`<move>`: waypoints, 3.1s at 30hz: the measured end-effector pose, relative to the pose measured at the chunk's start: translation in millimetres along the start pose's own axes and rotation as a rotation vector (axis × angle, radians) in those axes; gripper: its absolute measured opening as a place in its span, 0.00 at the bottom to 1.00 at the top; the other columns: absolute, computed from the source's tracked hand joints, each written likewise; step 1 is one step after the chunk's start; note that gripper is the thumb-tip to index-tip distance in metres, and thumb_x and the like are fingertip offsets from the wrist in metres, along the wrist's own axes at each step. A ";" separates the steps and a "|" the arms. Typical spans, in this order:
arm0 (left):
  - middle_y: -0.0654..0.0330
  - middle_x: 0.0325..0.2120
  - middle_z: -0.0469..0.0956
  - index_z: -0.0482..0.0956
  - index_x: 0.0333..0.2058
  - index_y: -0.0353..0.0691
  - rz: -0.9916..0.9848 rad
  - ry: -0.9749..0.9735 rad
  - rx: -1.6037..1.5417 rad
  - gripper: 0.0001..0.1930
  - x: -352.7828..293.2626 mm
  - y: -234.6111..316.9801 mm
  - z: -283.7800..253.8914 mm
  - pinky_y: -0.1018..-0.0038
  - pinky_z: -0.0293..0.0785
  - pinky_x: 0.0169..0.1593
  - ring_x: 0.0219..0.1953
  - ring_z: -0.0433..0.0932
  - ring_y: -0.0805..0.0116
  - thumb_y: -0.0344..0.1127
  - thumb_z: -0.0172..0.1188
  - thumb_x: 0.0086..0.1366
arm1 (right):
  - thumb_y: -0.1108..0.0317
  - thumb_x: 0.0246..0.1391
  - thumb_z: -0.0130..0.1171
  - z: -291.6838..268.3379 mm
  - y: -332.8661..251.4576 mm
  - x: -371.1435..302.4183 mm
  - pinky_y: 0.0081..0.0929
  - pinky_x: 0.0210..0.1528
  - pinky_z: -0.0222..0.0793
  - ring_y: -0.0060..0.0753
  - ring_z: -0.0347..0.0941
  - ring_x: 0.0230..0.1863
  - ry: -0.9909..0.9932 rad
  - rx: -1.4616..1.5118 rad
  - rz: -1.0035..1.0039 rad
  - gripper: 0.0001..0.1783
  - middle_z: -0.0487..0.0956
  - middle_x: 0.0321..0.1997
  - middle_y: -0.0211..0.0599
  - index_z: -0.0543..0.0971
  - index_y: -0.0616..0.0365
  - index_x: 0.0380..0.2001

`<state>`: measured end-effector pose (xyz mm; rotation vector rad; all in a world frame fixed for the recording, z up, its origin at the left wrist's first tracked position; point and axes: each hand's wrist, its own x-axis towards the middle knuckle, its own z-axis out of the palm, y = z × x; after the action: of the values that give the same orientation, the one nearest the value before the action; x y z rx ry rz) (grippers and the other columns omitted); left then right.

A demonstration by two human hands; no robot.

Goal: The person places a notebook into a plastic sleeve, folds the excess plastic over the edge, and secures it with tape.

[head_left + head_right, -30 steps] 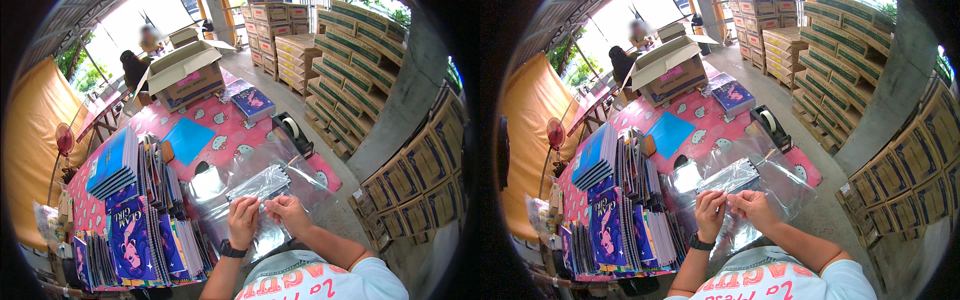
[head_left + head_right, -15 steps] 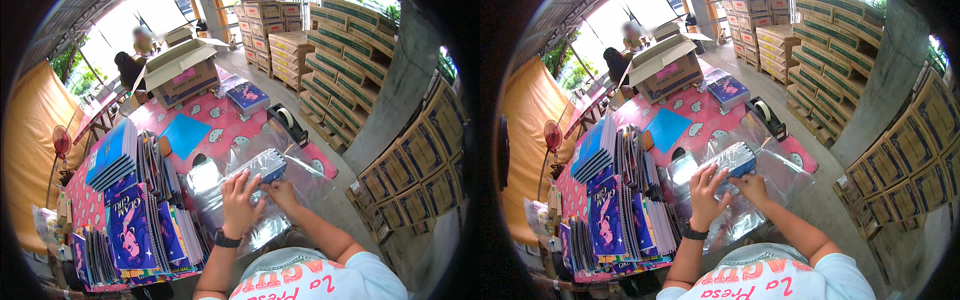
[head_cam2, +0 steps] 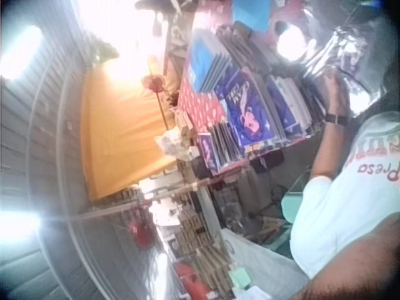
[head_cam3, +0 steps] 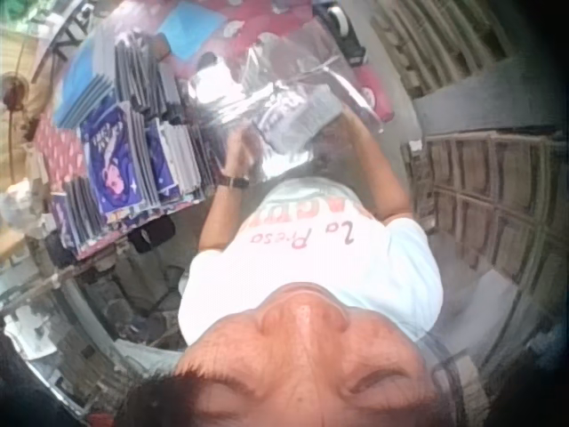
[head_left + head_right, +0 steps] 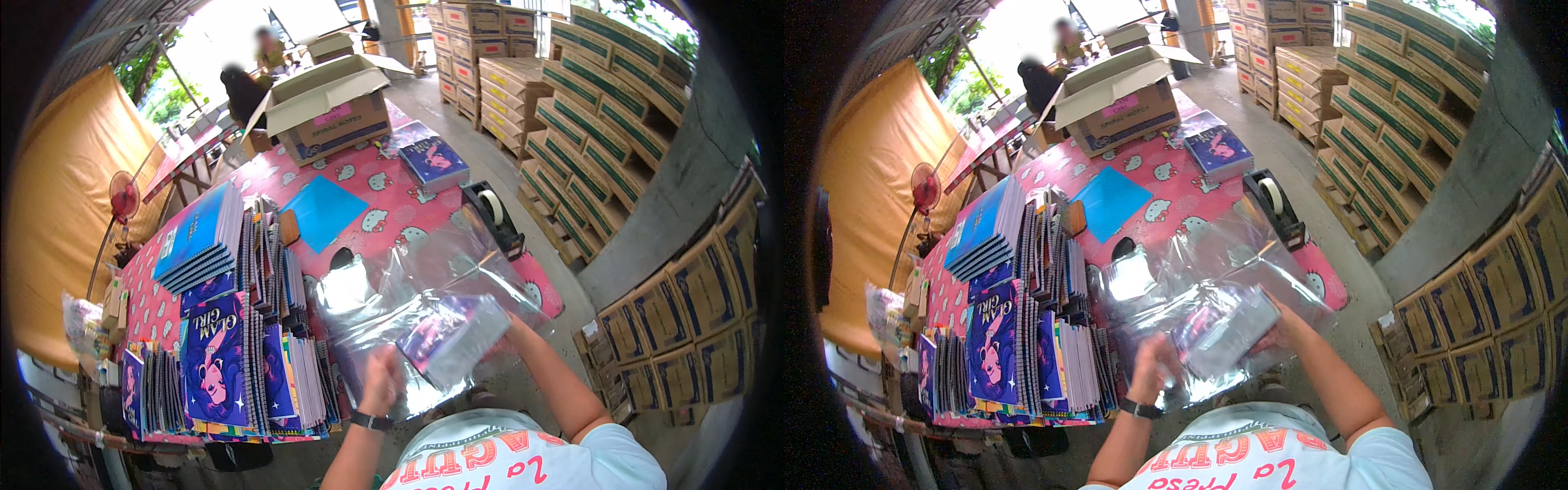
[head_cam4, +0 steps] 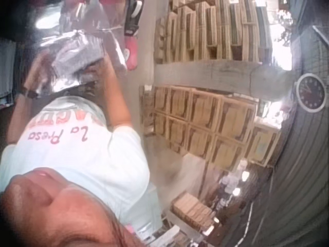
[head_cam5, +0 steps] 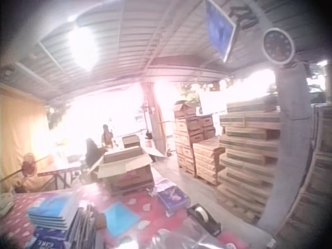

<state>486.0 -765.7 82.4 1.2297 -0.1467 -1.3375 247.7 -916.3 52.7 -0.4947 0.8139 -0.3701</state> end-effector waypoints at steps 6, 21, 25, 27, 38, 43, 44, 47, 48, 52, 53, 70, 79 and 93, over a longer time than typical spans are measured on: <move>0.57 0.40 0.75 0.69 0.47 0.39 -0.064 -0.213 -0.164 0.22 -2.7 -39.9 26.3 0.71 0.74 0.46 0.41 0.76 0.67 0.28 0.63 0.53 | 0.55 0.40 0.64 25.8 -30.5 -24.1 0.36 0.60 0.57 0.36 0.59 0.60 -0.297 -0.503 -0.257 0.54 0.56 0.63 0.46 0.44 0.57 0.64; 0.52 0.51 0.64 0.48 0.61 0.37 0.923 -0.078 0.573 0.56 -9.5 36.0 69.7 0.67 0.63 0.56 0.53 0.66 0.62 0.40 0.75 0.36 | 0.70 0.29 0.73 61.2 -80.9 -23.5 0.29 0.57 0.56 0.32 0.62 0.55 -0.400 -0.843 -0.745 0.49 0.66 0.51 0.38 0.57 0.55 0.57; 0.51 0.54 0.60 0.44 0.62 0.36 0.865 -0.158 0.458 0.59 -7.0 27.7 69.9 0.66 0.62 0.58 0.56 0.63 0.61 0.41 0.76 0.37 | 0.70 0.30 0.73 50.1 -73.9 -20.1 0.32 0.59 0.54 0.32 0.59 0.57 -0.400 -0.730 -0.717 0.51 0.64 0.55 0.40 0.55 0.56 0.58; 0.51 0.56 0.58 0.43 0.63 0.36 0.777 -0.223 0.419 0.60 5.3 16.4 65.1 0.66 0.61 0.58 0.56 0.62 0.60 0.42 0.76 0.37 | 0.71 0.29 0.74 44.8 -72.0 -8.7 0.33 0.61 0.52 0.33 0.57 0.60 -0.406 -0.596 -0.625 0.52 0.63 0.56 0.41 0.54 0.56 0.59; 0.57 0.27 0.80 0.77 0.41 0.36 0.542 -0.052 0.911 0.15 -13.4 126.9 86.7 0.75 0.72 0.34 0.34 0.79 0.69 0.38 0.61 0.58 | 0.58 0.43 0.64 116.7 -170.7 -74.8 0.26 0.52 0.64 0.36 0.69 0.51 -0.152 -1.566 -0.709 0.26 0.76 0.45 0.40 0.75 0.58 0.45; 0.55 0.21 0.79 0.80 0.33 0.40 0.920 0.079 1.304 0.08 -37.9 163.2 115.0 0.74 0.72 0.28 0.23 0.79 0.66 0.31 0.62 0.51 | 0.65 0.42 0.62 143.2 -168.7 -76.2 0.33 0.40 0.69 0.39 0.74 0.33 0.001 -1.702 -1.384 0.10 0.78 0.28 0.37 0.80 0.56 0.30; 0.55 0.21 0.79 0.80 0.32 0.39 0.878 -0.004 1.411 0.08 -28.4 164.5 116.4 0.73 0.72 0.28 0.24 0.79 0.65 0.31 0.62 0.51 | 0.67 0.42 0.63 142.8 -164.7 -72.6 0.34 0.37 0.70 0.37 0.75 0.31 0.034 -1.767 -1.499 0.09 0.78 0.26 0.36 0.81 0.56 0.29; 0.54 0.23 0.79 0.79 0.33 0.39 1.004 0.055 1.404 0.11 -30.5 166.3 119.7 0.71 0.73 0.29 0.24 0.79 0.64 0.35 0.63 0.51 | 0.66 0.45 0.58 149.0 -158.2 -73.1 0.37 0.38 0.69 0.46 0.74 0.33 0.049 -1.873 -1.251 0.08 0.78 0.27 0.41 0.79 0.58 0.28; 0.55 0.23 0.79 0.79 0.34 0.40 1.106 0.166 1.255 0.12 -42.8 166.1 123.9 0.71 0.73 0.29 0.24 0.79 0.64 0.36 0.64 0.51 | 0.63 0.49 0.58 142.2 -160.1 -72.0 0.35 0.38 0.70 0.39 0.75 0.32 0.173 -1.740 -1.397 0.09 0.78 0.27 0.38 0.79 0.58 0.29; 0.59 0.23 0.78 0.78 0.36 0.42 1.360 0.064 1.402 0.15 -80.8 153.3 144.9 0.65 0.67 0.45 0.29 0.77 0.66 0.39 0.66 0.50 | 0.60 0.52 0.58 100.3 -168.5 -98.4 0.31 0.38 0.69 0.29 0.75 0.33 0.215 -0.958 -1.138 0.13 0.79 0.29 0.36 0.79 0.60 0.31; 0.60 0.22 0.78 0.78 0.36 0.41 1.430 -0.048 1.551 0.15 -84.9 144.2 153.0 0.64 0.65 0.49 0.31 0.77 0.68 0.39 0.66 0.50 | 0.60 0.52 0.58 73.0 -161.3 -88.1 0.30 0.39 0.69 0.28 0.74 0.33 0.093 -0.971 -1.011 0.14 0.79 0.30 0.37 0.79 0.60 0.32; 0.70 0.22 0.77 0.80 0.29 0.49 1.190 -0.296 1.700 0.06 -93.6 128.4 121.4 0.49 0.45 0.61 0.32 0.77 0.73 0.36 0.65 0.49 | 0.68 0.39 0.66 59.8 -94.9 -65.7 0.34 0.58 0.57 0.32 0.66 0.55 -0.390 -1.069 -0.930 0.23 0.77 0.48 0.31 0.76 0.55 0.43; 0.57 0.33 0.77 0.79 0.32 0.41 1.266 -0.024 0.978 0.16 -72.8 94.3 51.4 0.60 0.54 0.57 0.41 0.74 0.60 0.49 0.56 0.57 | 0.65 0.33 0.65 84.5 -86.6 -67.0 0.56 0.61 0.39 0.38 0.53 0.66 -0.384 -1.804 -1.101 0.27 0.64 0.63 0.25 0.76 0.41 0.44; 0.64 0.59 0.63 0.69 0.56 0.51 1.036 -0.489 1.436 0.32 -38.3 70.7 56.0 0.53 0.43 0.63 0.64 0.54 0.57 0.59 0.56 0.54 | 0.60 0.29 0.69 95.6 -99.2 -81.8 0.74 0.58 0.38 0.50 0.35 0.71 -0.585 -2.120 -0.747 0.43 0.44 0.71 0.33 0.67 0.25 0.56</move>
<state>480.3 -785.4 178.3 1.4770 -2.0506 -0.4027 256.5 -931.6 212.0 -2.7604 0.0893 0.1488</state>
